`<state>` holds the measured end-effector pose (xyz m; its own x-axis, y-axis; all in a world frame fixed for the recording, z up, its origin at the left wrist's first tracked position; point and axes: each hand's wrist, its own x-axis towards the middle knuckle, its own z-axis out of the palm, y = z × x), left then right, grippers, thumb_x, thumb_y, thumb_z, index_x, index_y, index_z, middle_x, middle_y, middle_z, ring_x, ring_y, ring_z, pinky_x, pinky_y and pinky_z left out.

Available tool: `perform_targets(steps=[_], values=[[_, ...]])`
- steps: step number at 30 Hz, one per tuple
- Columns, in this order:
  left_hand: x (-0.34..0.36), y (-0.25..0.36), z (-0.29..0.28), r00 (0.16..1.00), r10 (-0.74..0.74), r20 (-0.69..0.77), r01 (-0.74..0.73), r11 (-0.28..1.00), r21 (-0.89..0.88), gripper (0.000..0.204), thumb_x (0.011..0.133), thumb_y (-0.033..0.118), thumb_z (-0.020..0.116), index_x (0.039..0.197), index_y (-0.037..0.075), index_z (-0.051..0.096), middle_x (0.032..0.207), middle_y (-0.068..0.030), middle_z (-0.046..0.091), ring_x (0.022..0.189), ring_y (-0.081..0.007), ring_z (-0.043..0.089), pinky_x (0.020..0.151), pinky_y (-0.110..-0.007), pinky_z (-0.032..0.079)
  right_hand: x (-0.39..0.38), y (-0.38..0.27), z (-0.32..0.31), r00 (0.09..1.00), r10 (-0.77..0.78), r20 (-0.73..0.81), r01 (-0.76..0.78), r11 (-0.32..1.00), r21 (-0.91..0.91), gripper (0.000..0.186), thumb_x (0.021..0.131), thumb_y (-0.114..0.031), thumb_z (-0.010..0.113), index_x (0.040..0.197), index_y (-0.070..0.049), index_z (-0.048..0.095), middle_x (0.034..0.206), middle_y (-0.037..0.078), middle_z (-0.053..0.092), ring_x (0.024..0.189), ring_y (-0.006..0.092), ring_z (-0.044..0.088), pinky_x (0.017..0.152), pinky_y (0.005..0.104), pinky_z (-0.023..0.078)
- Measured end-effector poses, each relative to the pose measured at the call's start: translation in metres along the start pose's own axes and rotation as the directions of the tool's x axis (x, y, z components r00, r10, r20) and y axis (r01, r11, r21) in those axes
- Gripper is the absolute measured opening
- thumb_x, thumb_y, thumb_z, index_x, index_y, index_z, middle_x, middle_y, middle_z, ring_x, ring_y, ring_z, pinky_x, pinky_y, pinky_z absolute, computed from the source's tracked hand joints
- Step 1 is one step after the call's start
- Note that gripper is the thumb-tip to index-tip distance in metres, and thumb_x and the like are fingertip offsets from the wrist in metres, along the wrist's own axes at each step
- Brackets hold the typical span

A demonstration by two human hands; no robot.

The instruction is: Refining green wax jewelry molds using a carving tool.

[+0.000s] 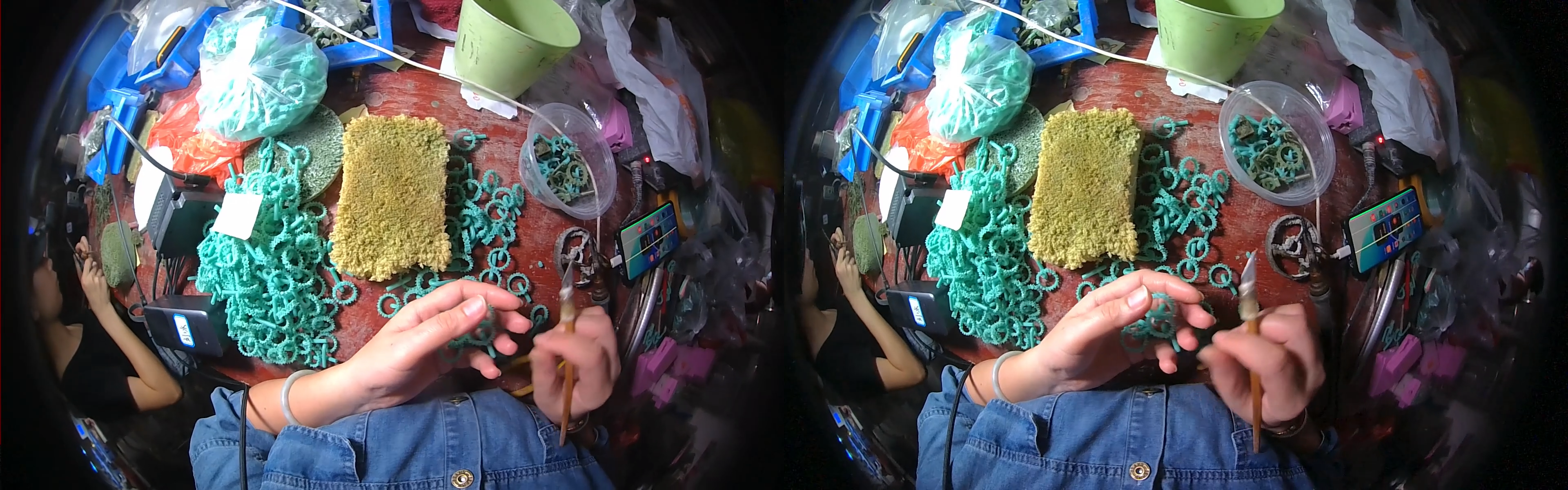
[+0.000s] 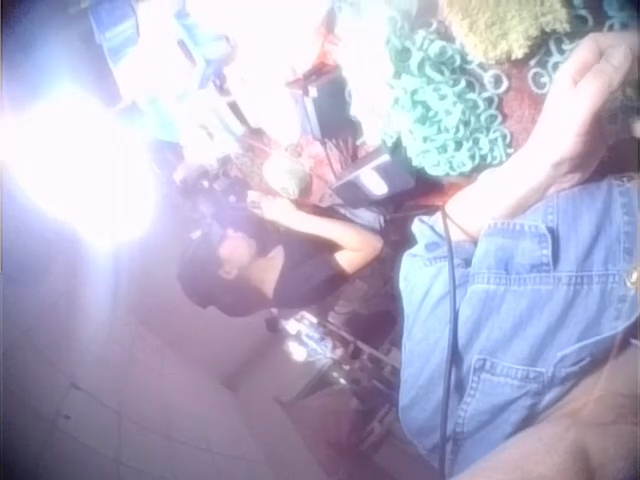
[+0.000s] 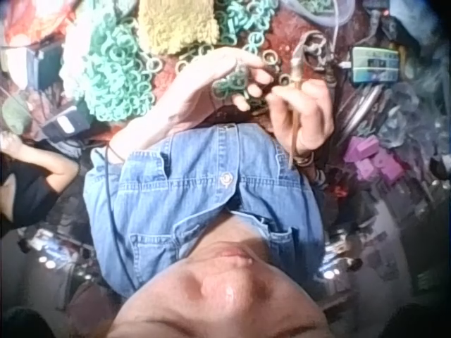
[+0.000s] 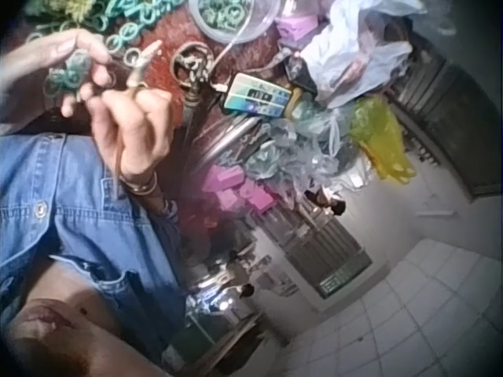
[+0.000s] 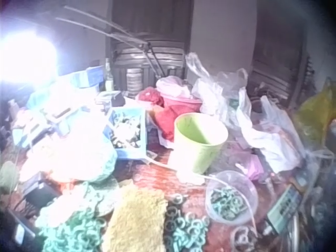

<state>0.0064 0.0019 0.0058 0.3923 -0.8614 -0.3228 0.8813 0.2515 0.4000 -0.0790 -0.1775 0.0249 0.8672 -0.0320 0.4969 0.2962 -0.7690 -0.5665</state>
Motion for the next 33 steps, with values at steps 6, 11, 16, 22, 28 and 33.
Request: perform_targets(steps=[6, 11, 16, 22, 28, 33], values=[[0.001, -0.001, 0.0, 0.997, 0.068, -0.032, -0.072, 0.991, -0.112, 0.046, 0.099, 0.034, 0.039, 0.129, 0.0, 0.043, 0.122, -0.0215, 0.053, 0.109, -0.0291, 0.057, 0.092, -0.041, 0.048, 0.005, 0.005, 0.01, 0.972, 0.214, 0.093, -0.195, 0.964, -0.181, 0.034, 0.068, 0.007, 0.069, 0.099, 0.001, 0.056, 0.093, 0.015, 0.059, 0.085, 0.0335, 0.059, 0.073, 0.0405, 0.048], [0.001, 0.0, 0.0, 0.999, 0.047, -0.017, -0.049, 0.972, -0.23, 0.047, 0.1, 0.034, 0.038, 0.131, -0.001, 0.041, 0.128, -0.0245, 0.05, 0.119, -0.0356, 0.051, 0.099, -0.045, 0.044, 0.004, 0.001, 0.011, 0.951, 0.272, 0.148, -0.246, 0.953, -0.176, 0.037, 0.07, 0.008, 0.064, 0.105, 0.001, 0.055, 0.101, 0.018, 0.058, 0.092, 0.0364, 0.06, 0.076, 0.0408, 0.049], [0.003, -0.004, -0.003, 0.997, 0.064, 0.038, -0.046, 0.932, -0.36, 0.049, 0.101, 0.036, 0.034, 0.13, -0.002, 0.041, 0.128, -0.0268, 0.049, 0.118, -0.039, 0.051, 0.1, -0.048, 0.043, 0.001, 0.0, 0.013, 0.934, 0.309, 0.181, -0.277, 0.944, -0.18, 0.039, 0.07, 0.013, 0.061, 0.106, 0.001, 0.054, 0.104, 0.02, 0.056, 0.092, 0.0366, 0.06, 0.075, 0.0393, 0.05], [0.002, -0.003, -0.005, 0.997, 0.064, 0.05, -0.036, 0.902, -0.431, 0.054, 0.1, 0.04, 0.032, 0.131, -0.003, 0.04, 0.127, -0.0269, 0.05, 0.116, -0.0389, 0.053, 0.099, -0.048, 0.045, 0.002, 0.001, 0.013, 0.943, 0.28, 0.178, -0.245, 0.95, -0.196, 0.038, 0.068, 0.014, 0.059, 0.104, 0.001, 0.052, 0.101, 0.02, 0.055, 0.091, 0.037, 0.059, 0.073, 0.0402, 0.049], [0.002, -0.003, -0.005, 0.996, 0.071, 0.059, -0.04, 0.907, -0.419, 0.056, 0.1, 0.042, 0.031, 0.132, -0.004, 0.039, 0.127, -0.0277, 0.049, 0.115, -0.0391, 0.054, 0.098, -0.049, 0.046, 0.001, 0.001, 0.013, 0.943, 0.275, 0.187, -0.241, 0.952, -0.187, 0.043, 0.064, 0.014, 0.06, 0.105, 0.002, 0.051, 0.101, 0.02, 0.054, 0.086, 0.0346, 0.059, 0.07, 0.0388, 0.049], [0.003, -0.003, -0.005, 0.996, 0.057, 0.069, -0.021, 0.899, -0.437, 0.057, 0.1, 0.042, 0.031, 0.132, -0.004, 0.039, 0.128, -0.0285, 0.049, 0.116, -0.04, 0.053, 0.098, -0.049, 0.046, 0.0, 0.0, 0.013, 0.953, 0.292, 0.08, -0.277, 0.948, -0.154, 0.042, 0.063, 0.014, 0.064, 0.101, 0.001, 0.053, 0.1, 0.016, 0.057, 0.075, 0.0229, 0.058, 0.065, 0.0321, 0.048]])
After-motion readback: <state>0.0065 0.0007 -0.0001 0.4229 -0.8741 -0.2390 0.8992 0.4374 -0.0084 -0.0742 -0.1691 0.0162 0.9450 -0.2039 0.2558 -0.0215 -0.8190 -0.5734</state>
